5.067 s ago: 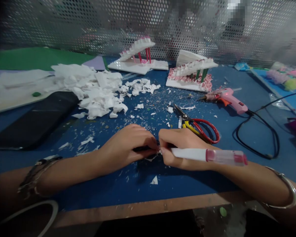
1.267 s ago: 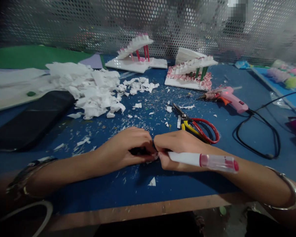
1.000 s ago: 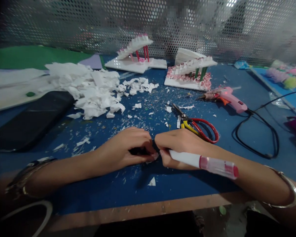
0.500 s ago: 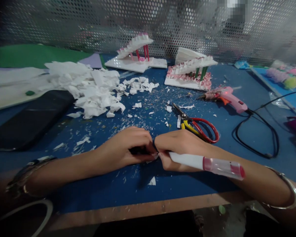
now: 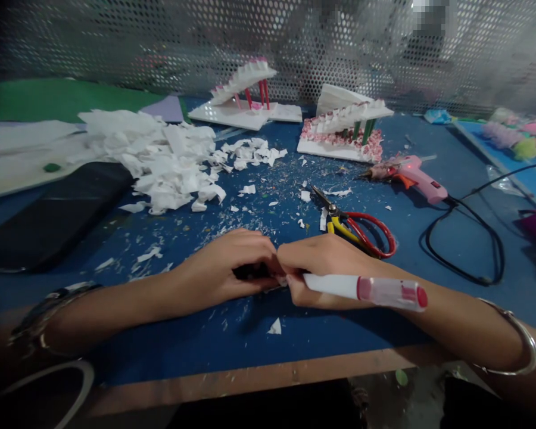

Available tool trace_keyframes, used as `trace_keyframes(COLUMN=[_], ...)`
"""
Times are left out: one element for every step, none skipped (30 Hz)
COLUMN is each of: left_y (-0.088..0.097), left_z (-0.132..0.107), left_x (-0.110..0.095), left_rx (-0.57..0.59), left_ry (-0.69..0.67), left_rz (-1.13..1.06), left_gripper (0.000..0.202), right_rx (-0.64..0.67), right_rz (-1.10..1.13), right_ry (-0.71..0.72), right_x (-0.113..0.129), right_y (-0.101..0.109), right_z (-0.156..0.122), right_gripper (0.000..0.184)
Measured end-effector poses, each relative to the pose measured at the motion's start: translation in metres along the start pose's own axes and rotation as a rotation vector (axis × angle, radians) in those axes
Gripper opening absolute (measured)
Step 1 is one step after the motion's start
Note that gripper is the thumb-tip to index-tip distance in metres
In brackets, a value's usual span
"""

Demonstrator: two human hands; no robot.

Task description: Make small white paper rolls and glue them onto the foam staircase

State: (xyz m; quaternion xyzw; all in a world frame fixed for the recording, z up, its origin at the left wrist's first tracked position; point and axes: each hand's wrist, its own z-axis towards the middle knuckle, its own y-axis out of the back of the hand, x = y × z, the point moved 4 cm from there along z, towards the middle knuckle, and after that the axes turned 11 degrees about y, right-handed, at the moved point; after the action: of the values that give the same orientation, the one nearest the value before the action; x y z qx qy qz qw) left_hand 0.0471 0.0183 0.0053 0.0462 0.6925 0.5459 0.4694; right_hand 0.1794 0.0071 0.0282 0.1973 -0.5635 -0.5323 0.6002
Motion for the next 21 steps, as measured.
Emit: trace_keyframes(left_y=[0.000,0.000,0.001,0.001,0.001,0.002,0.002,0.002,0.002,0.002,0.002,0.002,0.002,0.003,0.003,0.003,0.004,0.004,0.004,0.004,0.005], left_z=[0.000,0.000,0.000,-0.001,-0.002,-0.002,-0.003,-0.004,-0.005,-0.006,-0.006,-0.007,-0.007,-0.008,-0.008,-0.008,-0.008,-0.008,-0.008,-0.008,-0.008], left_x=[0.000,0.000,0.000,0.000,-0.001,-0.001,-0.001,-0.002,-0.002,-0.002,-0.002,-0.002,-0.003,-0.003,-0.004,-0.005,-0.005,-0.006,-0.006,-0.007,-0.007], left_rx=[-0.005,-0.012,-0.020,-0.027,-0.033,-0.039,-0.043,-0.045,-0.044,-0.045,-0.044,-0.044,-0.044,-0.047,-0.051,-0.054,-0.057,-0.059,-0.061,-0.063,-0.066], left_ry=[-0.001,-0.002,-0.004,-0.010,-0.021,-0.036,-0.054,-0.074,-0.093,-0.112,-0.128,-0.143,-0.156,-0.163,-0.169,-0.173,-0.178,-0.183,-0.189,-0.199,-0.210], left_rz=[0.003,0.006,0.009,0.015,0.020,0.026,0.032,0.040,0.047,0.055,0.068,0.082,0.097,0.112,0.126,0.137,0.145,0.151,0.156,0.161,0.168], left_gripper=[0.006,0.007,0.009,0.010,0.009,0.008,0.007,0.006,0.006,0.007,0.008,0.009,0.010,0.011,0.012,0.013,0.015,0.016,0.018,0.019,0.021], right_rx=[0.004,0.004,0.006,0.007,0.011,0.015,0.018,0.008,-0.014,-0.047,-0.082,-0.110,-0.128,-0.127,-0.112,-0.092,-0.073,-0.062,-0.062,-0.066,-0.079], right_rz=[0.008,0.010,0.009,0.007,0.008,0.015,0.028,0.048,0.074,0.105,0.134,0.155,0.165,0.167,0.157,0.141,0.123,0.108,0.099,0.101,0.110], right_ry=[0.000,0.002,0.004,0.006,0.011,0.017,0.019,0.017,0.007,-0.010,-0.026,-0.039,-0.043,-0.041,-0.034,-0.028,-0.024,-0.025,-0.029,-0.034,-0.039], right_x=[0.000,0.000,0.000,0.000,0.000,0.000,0.000,-0.001,-0.002,-0.004,-0.006,-0.008,-0.010,-0.010,-0.010,-0.010,-0.009,-0.009,-0.009,-0.008,-0.008], right_y=[0.000,0.000,0.001,0.001,0.001,0.000,0.000,0.000,0.000,0.000,0.000,0.000,0.000,0.000,-0.001,-0.002,-0.002,-0.002,-0.002,-0.002,-0.001], right_z=[0.000,0.001,0.001,0.001,0.001,0.001,0.000,-0.002,-0.003,-0.005,-0.007,-0.008,-0.008,-0.008,-0.007,-0.006,-0.005,-0.005,-0.005,-0.005,-0.005], right_gripper=[0.016,0.017,0.017,0.016,0.016,0.016,0.016,0.015,0.015,0.014,0.013,0.012,0.012,0.011,0.012,0.012,0.011,0.011,0.011,0.011,0.010])
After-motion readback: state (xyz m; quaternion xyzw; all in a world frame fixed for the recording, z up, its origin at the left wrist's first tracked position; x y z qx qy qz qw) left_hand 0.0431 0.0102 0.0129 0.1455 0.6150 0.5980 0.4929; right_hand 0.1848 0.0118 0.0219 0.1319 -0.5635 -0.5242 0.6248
